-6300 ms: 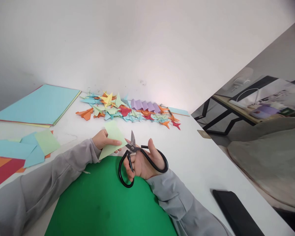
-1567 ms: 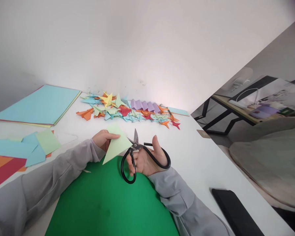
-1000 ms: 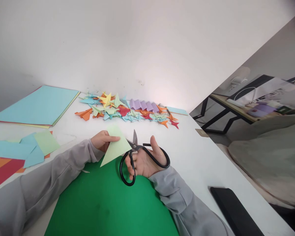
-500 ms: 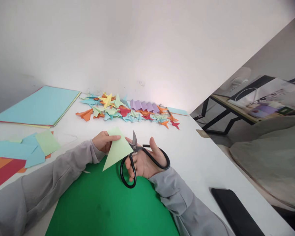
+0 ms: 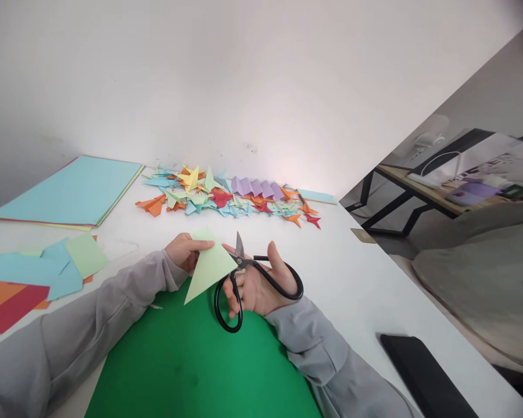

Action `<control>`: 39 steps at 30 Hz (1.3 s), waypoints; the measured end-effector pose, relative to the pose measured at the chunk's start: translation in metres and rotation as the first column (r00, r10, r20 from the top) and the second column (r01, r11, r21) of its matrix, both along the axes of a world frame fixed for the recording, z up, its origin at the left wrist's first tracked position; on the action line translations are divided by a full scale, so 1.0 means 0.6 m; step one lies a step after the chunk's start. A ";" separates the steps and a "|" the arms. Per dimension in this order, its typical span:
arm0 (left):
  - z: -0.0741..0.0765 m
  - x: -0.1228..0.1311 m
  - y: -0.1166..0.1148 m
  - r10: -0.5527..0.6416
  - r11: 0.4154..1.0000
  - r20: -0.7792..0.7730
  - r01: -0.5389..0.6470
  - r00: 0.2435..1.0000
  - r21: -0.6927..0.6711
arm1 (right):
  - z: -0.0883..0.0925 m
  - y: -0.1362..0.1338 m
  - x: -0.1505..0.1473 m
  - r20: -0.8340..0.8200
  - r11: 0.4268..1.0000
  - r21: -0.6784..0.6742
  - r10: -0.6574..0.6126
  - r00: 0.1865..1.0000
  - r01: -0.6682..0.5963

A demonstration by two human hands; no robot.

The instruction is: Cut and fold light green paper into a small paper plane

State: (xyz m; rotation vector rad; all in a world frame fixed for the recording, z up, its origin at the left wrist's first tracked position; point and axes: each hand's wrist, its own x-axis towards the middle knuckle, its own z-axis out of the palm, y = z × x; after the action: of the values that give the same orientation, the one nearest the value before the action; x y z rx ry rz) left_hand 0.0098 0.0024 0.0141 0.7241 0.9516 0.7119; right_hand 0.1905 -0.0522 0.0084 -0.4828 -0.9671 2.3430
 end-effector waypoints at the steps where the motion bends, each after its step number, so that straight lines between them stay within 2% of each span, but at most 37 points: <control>1: 0.001 0.001 0.000 0.010 1.000 0.001 -0.010 1.000 -0.006 | 0.000 0.000 0.000 -0.003 1.000 0.004 -0.001 1.000 0.001; 9: 0.005 0.004 -0.001 0.032 0.999 0.022 -0.031 0.999 -0.019 | 0.002 0.000 -0.003 0.019 0.999 -0.007 -0.052 0.998 0.052; 15: 0.008 0.005 -0.003 0.048 0.998 -0.017 -0.049 0.999 -0.025 | 0.003 -0.002 -0.008 0.018 0.995 0.004 -0.096 0.995 0.096; 20: 0.004 0.003 -0.002 0.039 0.999 0.033 -0.039 0.999 0.000 | 0.001 -0.003 -0.011 -0.030 0.994 0.010 -0.108 0.994 0.108; 28: 0.007 0.002 -0.003 0.023 0.999 0.010 -0.023 1.000 -0.029 | 0.001 -0.002 -0.003 -0.068 1.000 0.019 0.005 0.998 -0.004; 39: -0.009 -0.002 0.004 0.003 1.000 -0.026 -0.003 1.000 0.014 | 0.000 0.003 0.008 -0.056 0.999 -0.040 0.025 0.998 -0.027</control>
State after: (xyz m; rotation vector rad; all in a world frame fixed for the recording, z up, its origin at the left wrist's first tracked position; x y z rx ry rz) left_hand 0.0084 0.0046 0.0087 0.7459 0.9725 0.7141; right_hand 0.1956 -0.0505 0.0083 -0.4209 -0.9068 2.3905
